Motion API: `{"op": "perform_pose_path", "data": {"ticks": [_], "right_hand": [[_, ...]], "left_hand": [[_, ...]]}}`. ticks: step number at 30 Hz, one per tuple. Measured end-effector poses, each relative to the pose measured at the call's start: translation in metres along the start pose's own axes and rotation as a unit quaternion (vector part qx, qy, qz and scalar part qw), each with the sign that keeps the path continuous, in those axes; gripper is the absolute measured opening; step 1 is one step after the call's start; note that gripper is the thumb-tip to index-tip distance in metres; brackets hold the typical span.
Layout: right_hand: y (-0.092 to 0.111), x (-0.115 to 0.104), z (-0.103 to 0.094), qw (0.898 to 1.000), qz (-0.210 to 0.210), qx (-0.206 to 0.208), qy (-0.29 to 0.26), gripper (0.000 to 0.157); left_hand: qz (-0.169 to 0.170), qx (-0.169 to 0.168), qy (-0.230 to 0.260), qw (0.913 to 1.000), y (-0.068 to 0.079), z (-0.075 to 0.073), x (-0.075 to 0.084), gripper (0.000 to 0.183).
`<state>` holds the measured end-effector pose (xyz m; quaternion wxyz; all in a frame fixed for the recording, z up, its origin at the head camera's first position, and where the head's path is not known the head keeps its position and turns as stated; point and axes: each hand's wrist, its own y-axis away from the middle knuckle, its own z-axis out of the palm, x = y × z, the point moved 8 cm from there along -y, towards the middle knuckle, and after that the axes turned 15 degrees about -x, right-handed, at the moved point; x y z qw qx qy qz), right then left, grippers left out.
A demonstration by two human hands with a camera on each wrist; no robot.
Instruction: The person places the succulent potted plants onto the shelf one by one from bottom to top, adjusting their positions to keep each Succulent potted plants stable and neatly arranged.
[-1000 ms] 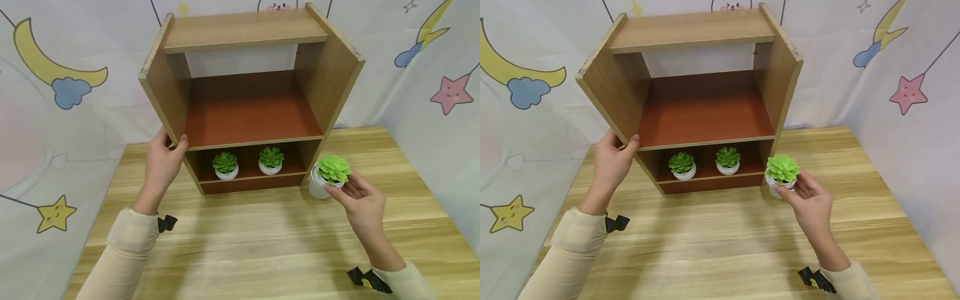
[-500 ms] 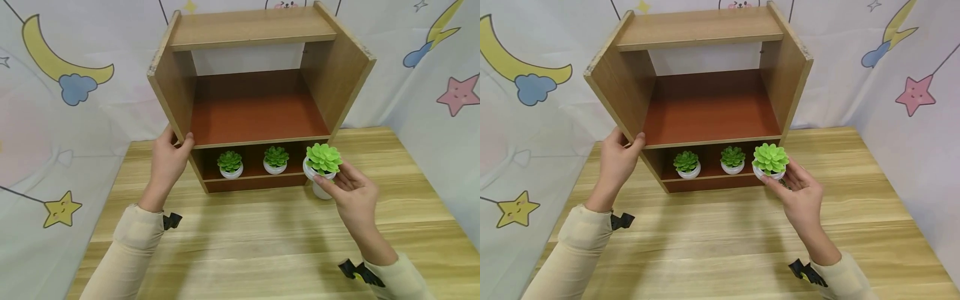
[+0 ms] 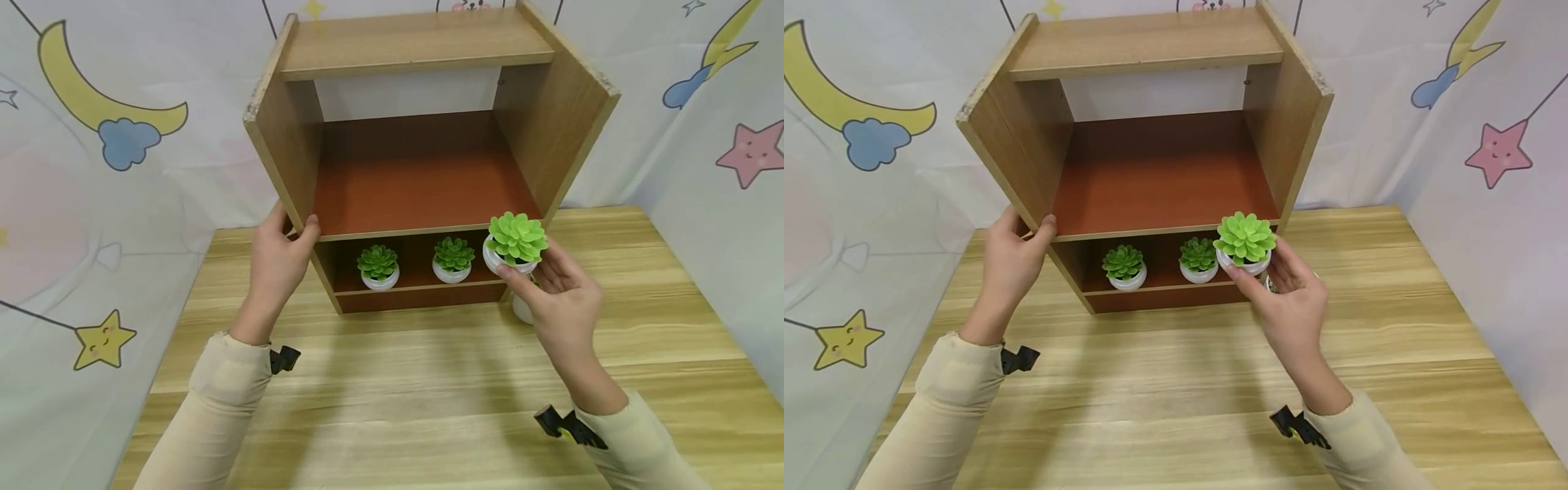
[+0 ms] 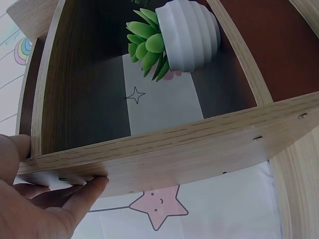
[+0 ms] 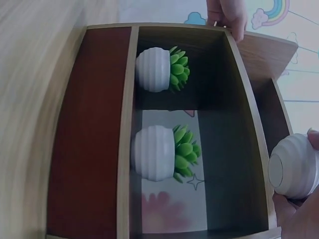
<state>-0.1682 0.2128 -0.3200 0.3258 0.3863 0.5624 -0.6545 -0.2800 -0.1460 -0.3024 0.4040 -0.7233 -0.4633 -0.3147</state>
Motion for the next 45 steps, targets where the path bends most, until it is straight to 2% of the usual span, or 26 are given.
{"op": "perform_pose_path", "data": {"ticks": [8,30,45], "right_hand": [[-0.015,-0.002,0.006,1.0,0.002,0.023,-0.006,0.052],[-0.048,-0.005,0.029,0.998,-0.025,0.023,-0.054,0.052],[-0.059,-0.005,0.036,1.0,-0.02,0.023,-0.008,0.051]], "left_hand": [[0.0,0.001,0.0,1.0,-0.001,0.001,0.0,0.026],[-0.004,-0.005,0.003,1.0,0.0,0.0,-0.002,0.033],[0.004,-0.002,0.007,1.0,-0.001,0.0,-0.002,0.034]]}}
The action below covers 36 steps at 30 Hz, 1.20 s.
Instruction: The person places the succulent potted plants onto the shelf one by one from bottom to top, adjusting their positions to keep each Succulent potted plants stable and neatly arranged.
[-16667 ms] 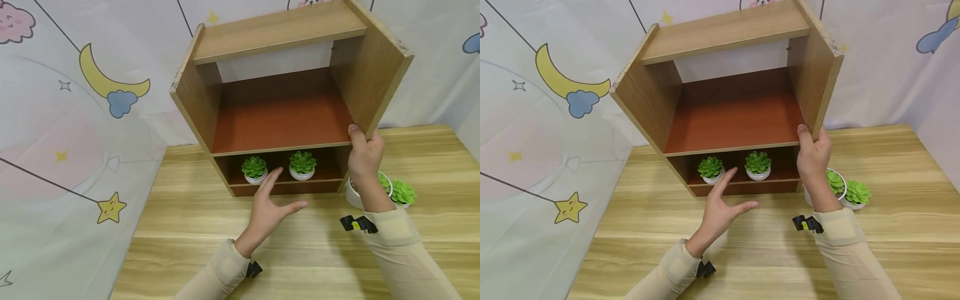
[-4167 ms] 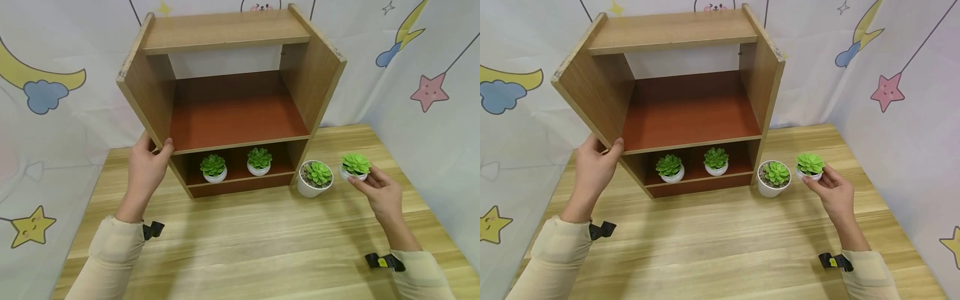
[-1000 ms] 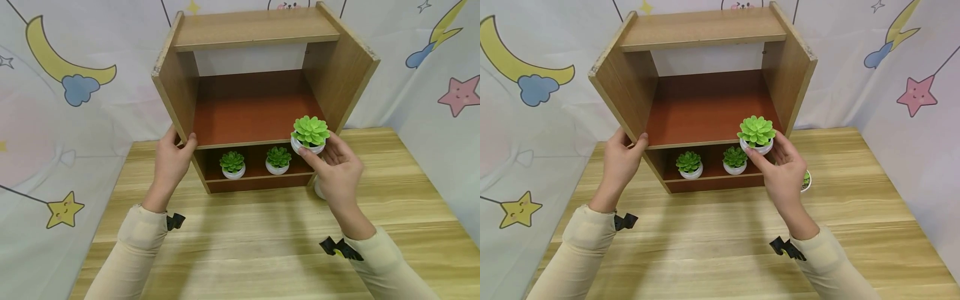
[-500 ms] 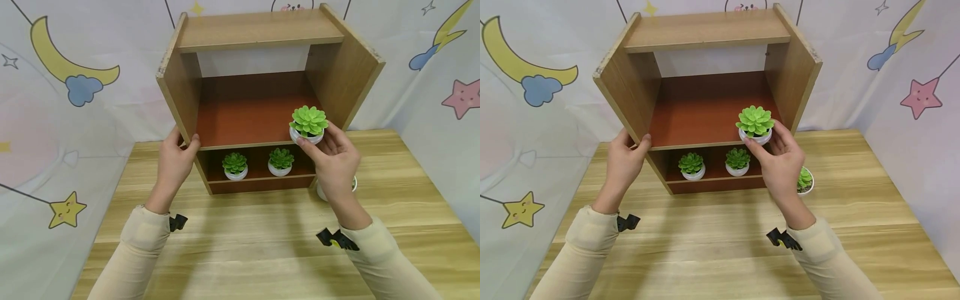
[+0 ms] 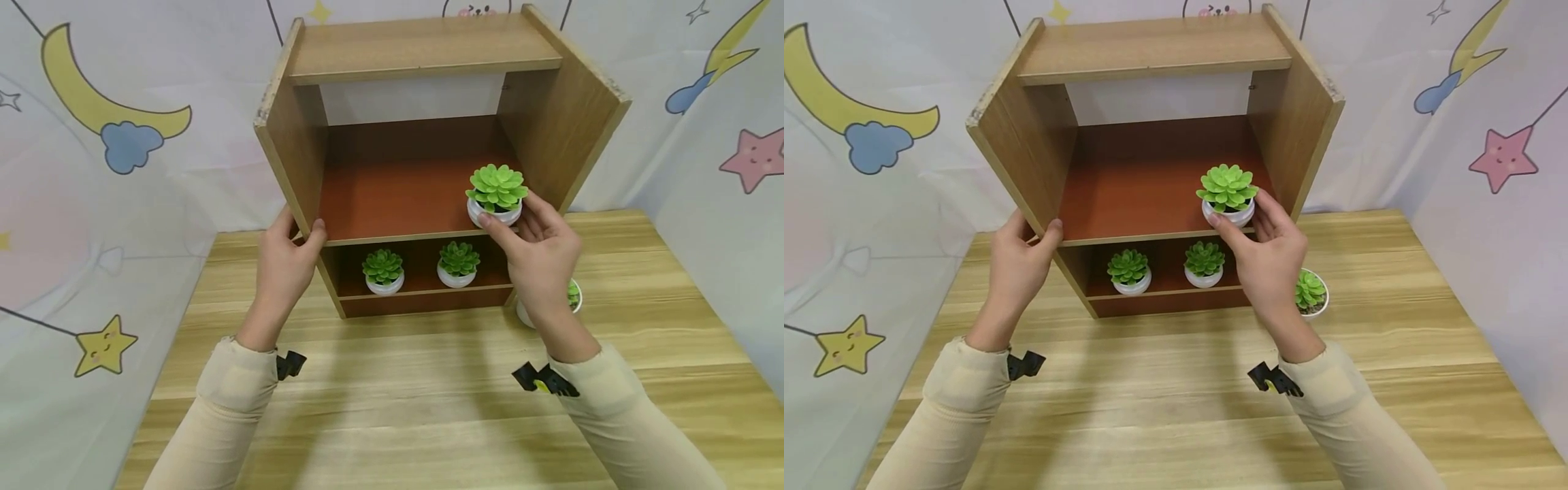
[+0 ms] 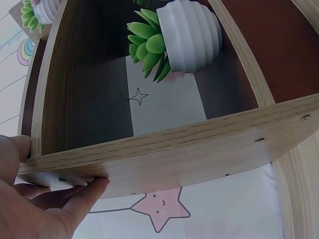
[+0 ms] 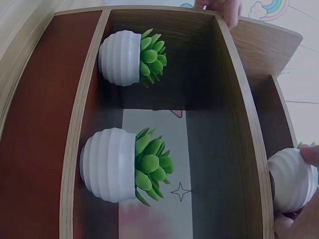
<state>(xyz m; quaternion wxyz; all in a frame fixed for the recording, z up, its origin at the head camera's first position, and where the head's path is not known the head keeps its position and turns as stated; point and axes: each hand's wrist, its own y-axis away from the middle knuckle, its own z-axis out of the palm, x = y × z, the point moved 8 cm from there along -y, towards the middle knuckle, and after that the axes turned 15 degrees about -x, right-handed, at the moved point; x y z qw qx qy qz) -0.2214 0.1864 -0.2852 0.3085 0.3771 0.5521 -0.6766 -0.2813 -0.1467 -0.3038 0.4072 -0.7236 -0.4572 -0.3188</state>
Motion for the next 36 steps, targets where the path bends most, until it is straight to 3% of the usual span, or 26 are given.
{"op": "perform_pose_path", "data": {"ticks": [16,22,27,31,36], "right_hand": [[-0.006,-0.004,0.006,0.997,-0.008,-0.015,0.071,0.05],[-0.005,-0.022,0.016,0.995,-0.008,-0.019,0.098,0.047],[-0.004,-0.034,0.02,0.985,-0.006,-0.019,0.173,0.046],[-0.008,-0.02,0.01,0.974,-0.009,-0.008,0.224,0.049],[-0.011,-0.005,0.003,0.97,-0.009,0.008,0.241,0.05]], "left_hand": [[0.001,0.001,-0.005,1.0,0.0,0.0,0.0,0.035],[0.0,0.001,-0.006,1.0,0.0,0.0,-0.001,0.033],[0.002,0.003,-0.005,1.0,0.0,0.0,0.0,0.032],[0.007,0.006,-0.005,0.9999,0.0,0.001,0.0,0.031],[0.011,0.009,-0.002,0.9999,0.0,0.0,0.0,0.03]]}}
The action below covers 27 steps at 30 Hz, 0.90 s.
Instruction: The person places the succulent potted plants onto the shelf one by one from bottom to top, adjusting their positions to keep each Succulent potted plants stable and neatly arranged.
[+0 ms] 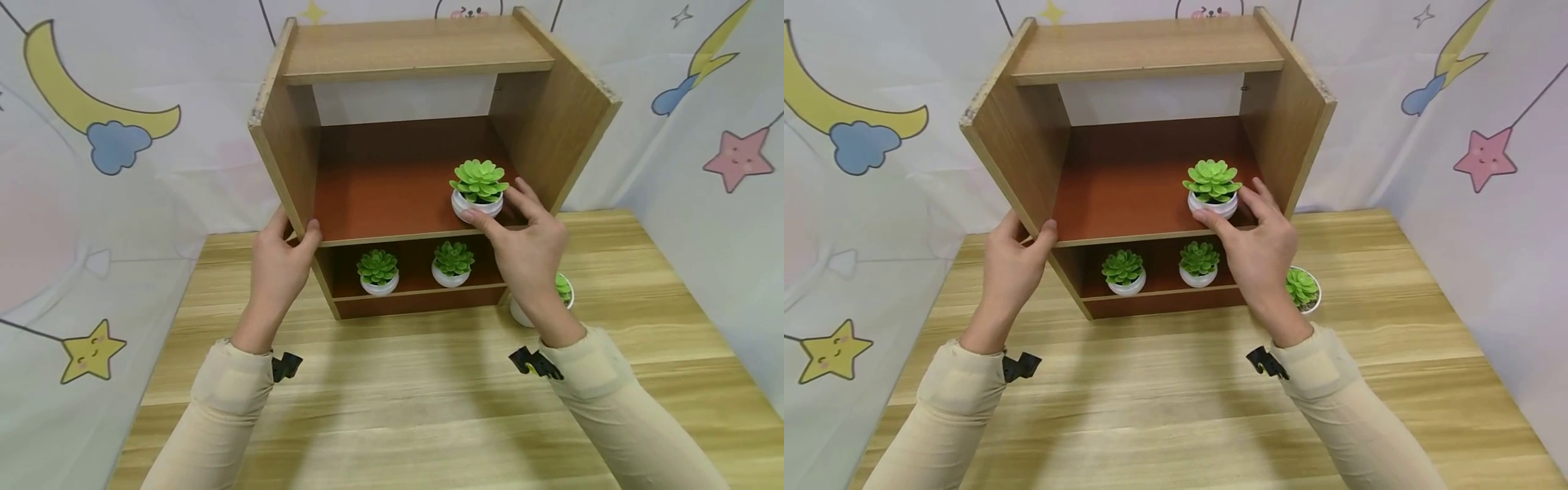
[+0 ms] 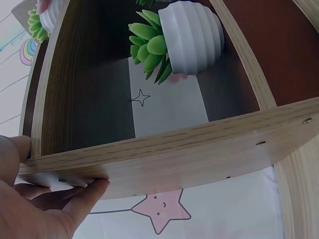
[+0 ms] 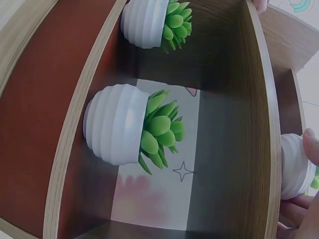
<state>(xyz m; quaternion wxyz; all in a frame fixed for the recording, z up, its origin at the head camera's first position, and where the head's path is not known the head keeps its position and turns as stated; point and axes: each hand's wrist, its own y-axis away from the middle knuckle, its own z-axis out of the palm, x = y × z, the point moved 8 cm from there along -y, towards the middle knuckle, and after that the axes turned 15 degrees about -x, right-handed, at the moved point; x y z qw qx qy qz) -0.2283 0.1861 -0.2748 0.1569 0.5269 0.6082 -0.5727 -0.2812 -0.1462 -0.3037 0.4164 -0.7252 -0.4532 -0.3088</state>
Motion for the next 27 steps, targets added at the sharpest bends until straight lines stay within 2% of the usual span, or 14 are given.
{"op": "perform_pose_path", "data": {"ticks": [5,18,23,27], "right_hand": [[0.0,0.005,0.002,1.0,0.013,0.005,0.004,0.053],[0.006,0.001,0.001,1.0,-0.011,0.001,0.002,0.058],[0.011,-0.019,-0.004,0.999,-0.033,0.011,-0.016,0.055],[0.016,-0.039,-0.008,0.997,-0.078,0.012,-0.019,0.05]], "left_hand": [[0.002,0.003,-0.004,1.0,-0.001,-0.001,0.002,0.028],[0.0,0.003,0.003,1.0,0.001,0.001,0.0,0.024],[0.0,0.009,0.004,0.9999,0.0,0.001,0.0,0.023],[-0.003,0.013,0.001,0.9999,0.001,0.0,0.0,0.024]]}}
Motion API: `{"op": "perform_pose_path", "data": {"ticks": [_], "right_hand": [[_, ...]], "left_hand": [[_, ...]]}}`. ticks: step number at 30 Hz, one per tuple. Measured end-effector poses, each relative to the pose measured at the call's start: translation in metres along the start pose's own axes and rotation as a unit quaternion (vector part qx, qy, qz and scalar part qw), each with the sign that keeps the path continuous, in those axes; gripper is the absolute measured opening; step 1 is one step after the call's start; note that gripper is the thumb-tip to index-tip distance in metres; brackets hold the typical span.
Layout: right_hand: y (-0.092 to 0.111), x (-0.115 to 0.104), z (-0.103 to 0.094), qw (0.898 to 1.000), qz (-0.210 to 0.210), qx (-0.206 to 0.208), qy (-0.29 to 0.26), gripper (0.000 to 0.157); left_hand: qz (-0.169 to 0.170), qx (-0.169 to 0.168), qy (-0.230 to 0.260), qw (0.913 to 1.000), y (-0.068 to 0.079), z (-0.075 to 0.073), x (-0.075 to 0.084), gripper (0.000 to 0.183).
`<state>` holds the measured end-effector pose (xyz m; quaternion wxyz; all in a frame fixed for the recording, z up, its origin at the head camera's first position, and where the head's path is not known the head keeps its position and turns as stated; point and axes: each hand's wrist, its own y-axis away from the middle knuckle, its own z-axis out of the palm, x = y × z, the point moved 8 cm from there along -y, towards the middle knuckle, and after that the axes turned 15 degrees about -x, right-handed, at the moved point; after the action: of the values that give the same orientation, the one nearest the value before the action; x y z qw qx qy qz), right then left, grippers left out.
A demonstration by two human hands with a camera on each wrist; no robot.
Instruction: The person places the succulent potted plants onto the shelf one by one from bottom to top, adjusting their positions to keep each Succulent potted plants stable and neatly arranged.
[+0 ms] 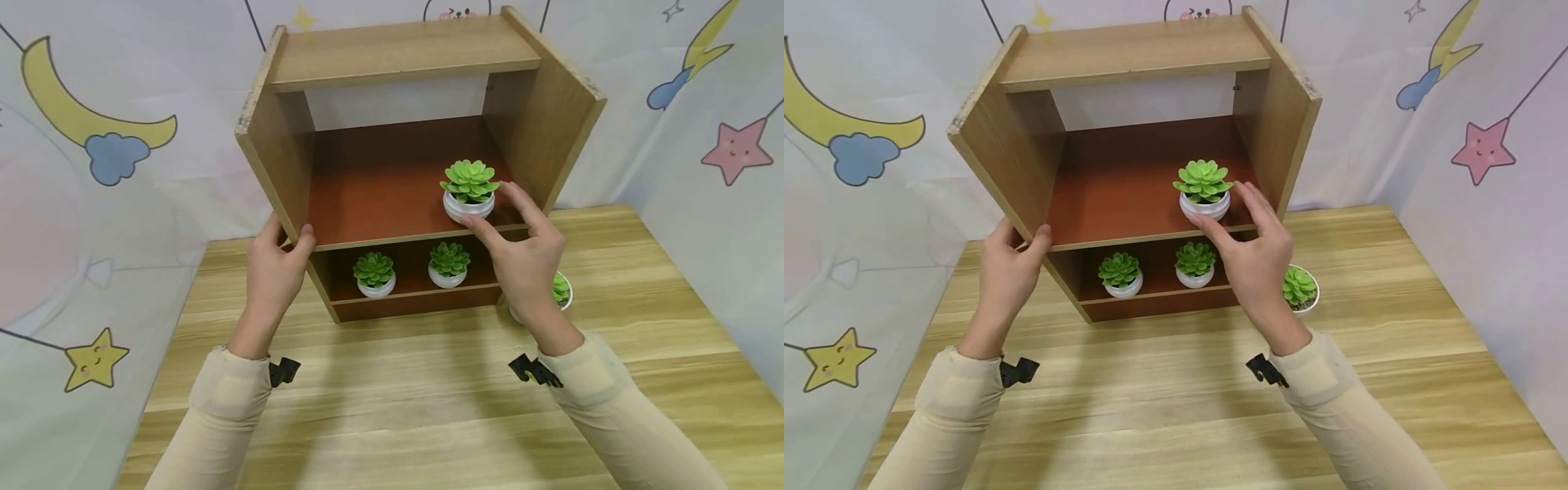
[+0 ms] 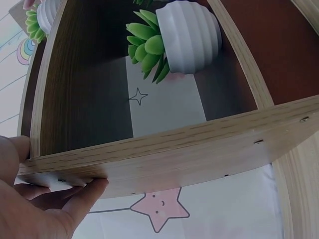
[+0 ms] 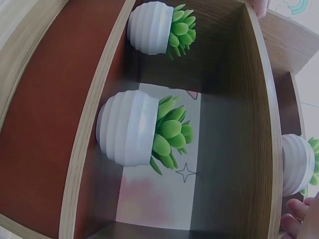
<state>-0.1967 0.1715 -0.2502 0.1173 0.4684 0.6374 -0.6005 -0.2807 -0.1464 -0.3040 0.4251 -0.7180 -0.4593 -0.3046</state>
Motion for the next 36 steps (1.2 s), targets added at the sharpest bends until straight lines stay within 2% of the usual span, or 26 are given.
{"op": "perform_pose_path", "data": {"ticks": [3,10,16,21,25,30,33,36], "right_hand": [[0.002,-0.007,-0.002,1.0,-0.031,-0.003,-0.005,0.048],[0.012,-0.008,-0.021,0.998,-0.061,0.008,-0.025,0.051],[0.023,0.0,-0.045,0.995,-0.055,0.021,-0.077,0.054],[0.027,0.004,-0.057,0.994,-0.062,0.03,-0.085,0.06],[0.029,0.005,-0.06,0.993,-0.077,0.024,-0.084,0.072],[0.034,0.013,-0.063,0.988,-0.102,0.014,-0.114,0.085],[0.038,0.021,-0.065,0.984,-0.111,-0.008,-0.137,0.09],[0.043,0.03,-0.068,0.983,-0.098,-0.038,-0.15,0.093]], "left_hand": [[-0.001,0.0,-0.003,1.0,0.0,-0.001,0.001,0.024],[0.008,0.006,0.009,0.9999,0.0,0.0,0.002,0.02],[0.006,0.009,0.009,0.9999,0.0,-0.001,0.003,0.02],[0.003,0.007,0.004,1.0,0.0,0.0,0.004,0.021],[0.005,0.008,0.0,1.0,0.0,0.0,0.005,0.021],[-0.001,0.007,-0.004,1.0,0.001,-0.001,0.004,0.023],[-0.003,0.007,0.001,1.0,0.0,0.0,0.003,0.022],[-0.006,0.007,0.001,1.0,0.0,0.0,0.003,0.022]]}}
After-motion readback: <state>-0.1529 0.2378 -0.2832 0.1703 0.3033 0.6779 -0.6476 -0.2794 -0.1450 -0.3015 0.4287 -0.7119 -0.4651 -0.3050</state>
